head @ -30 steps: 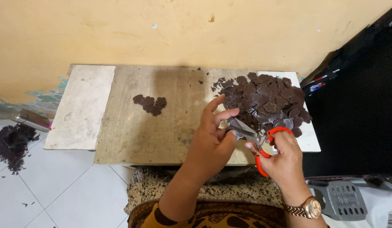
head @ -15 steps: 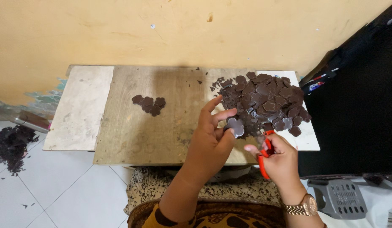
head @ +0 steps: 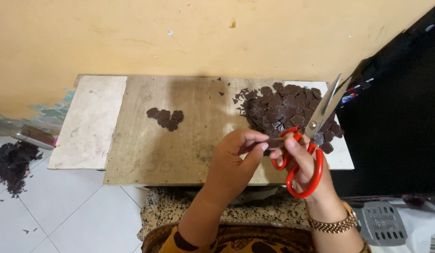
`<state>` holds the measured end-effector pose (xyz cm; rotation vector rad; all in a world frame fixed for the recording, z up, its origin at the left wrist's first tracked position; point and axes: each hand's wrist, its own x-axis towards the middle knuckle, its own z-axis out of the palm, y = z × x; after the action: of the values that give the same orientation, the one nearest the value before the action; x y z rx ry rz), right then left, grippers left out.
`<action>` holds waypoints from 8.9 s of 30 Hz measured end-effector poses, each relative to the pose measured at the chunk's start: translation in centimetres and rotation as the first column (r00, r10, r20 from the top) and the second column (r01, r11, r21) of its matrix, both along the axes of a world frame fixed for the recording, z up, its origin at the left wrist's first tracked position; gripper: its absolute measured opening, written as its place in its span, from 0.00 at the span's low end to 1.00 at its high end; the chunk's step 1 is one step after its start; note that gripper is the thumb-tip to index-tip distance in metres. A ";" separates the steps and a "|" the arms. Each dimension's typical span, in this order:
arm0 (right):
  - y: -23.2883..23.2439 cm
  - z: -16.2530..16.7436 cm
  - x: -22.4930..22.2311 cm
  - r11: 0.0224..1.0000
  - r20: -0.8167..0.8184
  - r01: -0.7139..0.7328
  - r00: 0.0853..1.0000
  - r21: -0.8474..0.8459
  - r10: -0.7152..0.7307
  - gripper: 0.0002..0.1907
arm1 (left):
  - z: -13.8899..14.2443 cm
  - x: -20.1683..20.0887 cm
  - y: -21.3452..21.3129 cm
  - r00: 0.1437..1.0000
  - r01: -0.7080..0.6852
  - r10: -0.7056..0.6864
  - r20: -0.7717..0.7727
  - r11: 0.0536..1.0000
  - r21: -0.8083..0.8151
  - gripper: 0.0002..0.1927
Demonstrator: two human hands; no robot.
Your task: The person uses red-handled scissors to trim the edges of small dark brown flower-shaped pieces. They hold each piece in the left hand and cut with the right, placing trimmed pieces into a growing pile on the table.
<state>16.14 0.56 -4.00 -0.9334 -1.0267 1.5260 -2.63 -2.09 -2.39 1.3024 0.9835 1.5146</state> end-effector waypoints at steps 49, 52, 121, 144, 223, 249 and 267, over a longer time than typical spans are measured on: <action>-3.3 2.9 0.2 0.959 0.147 0.156 0.970 0.238 -0.195 0.07 | 0.6 0.4 -0.5 0.933 0.304 -0.293 0.211 0.952 -0.024 0.18; -3.2 3.0 0.1 0.965 0.096 0.160 0.978 0.207 -0.183 0.06 | 1.3 0.0 -0.8 0.985 0.167 -0.166 -0.043 0.986 0.019 0.20; -5.2 -0.3 0.1 0.930 0.362 -0.352 0.857 -0.108 0.367 0.19 | -2.2 0.9 1.1 0.890 0.218 -0.092 0.447 0.946 -0.239 0.02; -5.3 -1.3 -0.6 0.944 0.407 -0.320 0.875 0.083 0.261 0.37 | 0.6 1.6 -0.6 0.827 0.244 -0.072 0.558 0.939 -0.240 0.05; -4.0 -4.1 1.9 0.944 0.472 -0.329 0.837 0.025 0.279 0.24 | 0.3 0.1 0.6 0.993 0.071 -0.037 0.110 0.943 -0.324 0.07; -3.8 -4.3 1.9 0.942 0.399 -0.329 0.874 0.071 0.275 0.23 | 0.4 1.0 0.5 0.986 0.059 -0.014 0.165 0.960 -0.272 0.04; -4.0 -3.4 2.0 0.947 0.396 -0.316 0.878 0.060 0.268 0.31 | 0.4 1.7 0.3 0.990 0.064 -0.033 0.135 0.971 -0.228 0.05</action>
<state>18.12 -3.46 -7.39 -1.0485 -1.5891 1.5328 -0.96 -1.77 -1.94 1.0420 1.0040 1.3826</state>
